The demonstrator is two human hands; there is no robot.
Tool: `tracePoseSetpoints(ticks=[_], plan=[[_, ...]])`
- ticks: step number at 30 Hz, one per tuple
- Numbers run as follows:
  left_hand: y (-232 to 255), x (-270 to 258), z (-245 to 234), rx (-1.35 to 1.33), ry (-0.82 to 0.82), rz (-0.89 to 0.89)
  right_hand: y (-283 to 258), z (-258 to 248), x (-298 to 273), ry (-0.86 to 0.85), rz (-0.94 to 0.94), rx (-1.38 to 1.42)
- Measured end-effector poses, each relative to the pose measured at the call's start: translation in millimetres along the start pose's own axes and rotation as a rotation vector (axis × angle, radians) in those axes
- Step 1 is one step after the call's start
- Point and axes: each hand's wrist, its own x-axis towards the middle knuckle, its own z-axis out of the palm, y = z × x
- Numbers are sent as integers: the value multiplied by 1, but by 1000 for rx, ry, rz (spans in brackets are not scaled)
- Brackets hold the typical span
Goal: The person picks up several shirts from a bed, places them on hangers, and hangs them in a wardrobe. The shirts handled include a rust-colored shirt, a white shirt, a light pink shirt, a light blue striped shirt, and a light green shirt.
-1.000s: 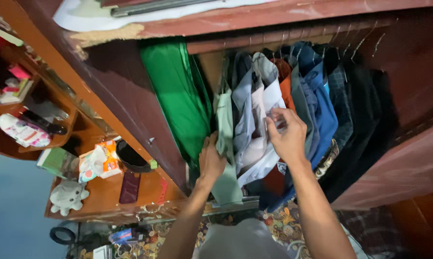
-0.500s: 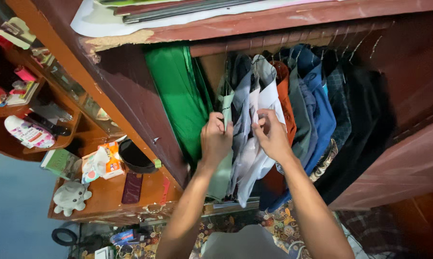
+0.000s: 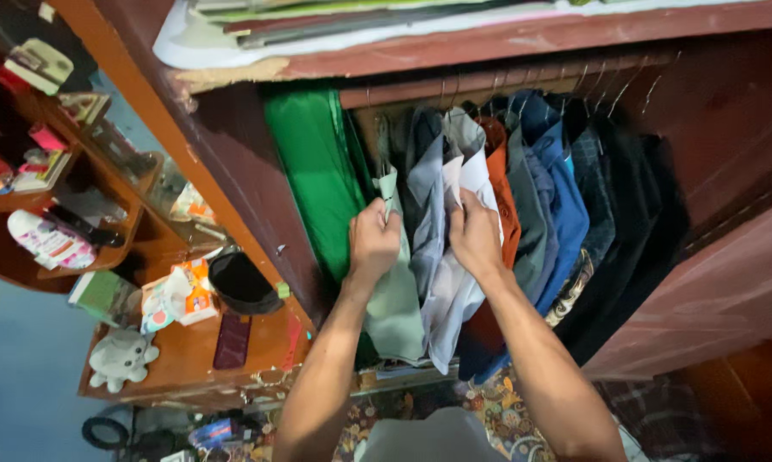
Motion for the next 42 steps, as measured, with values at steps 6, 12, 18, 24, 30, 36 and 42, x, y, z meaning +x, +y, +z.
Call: tracePoseSetpoints(ticks=[6,12,18,24,30,36,42], plan=[[-9,0,-7,65,-9,24,-19,-2,-7,181,-85,-77],[-14,1,-3,47,-40,-37,-31,9,5,61,-90,-523],[-6,1,-5,42,-39,-24,-19,25,16,106,-182,-525],[-6,-1,-10,25,-48,-2,-26,32,11,88,-136,-440],[-14,3,-8,23,-37,8,-37,11,2,48,-42,-271],[-14,-1,2,-33,2,53,-29,8,1,411,-305,-104],[-11,-4,2,-97,-15,107,-1,9,8,99,-56,-235]])
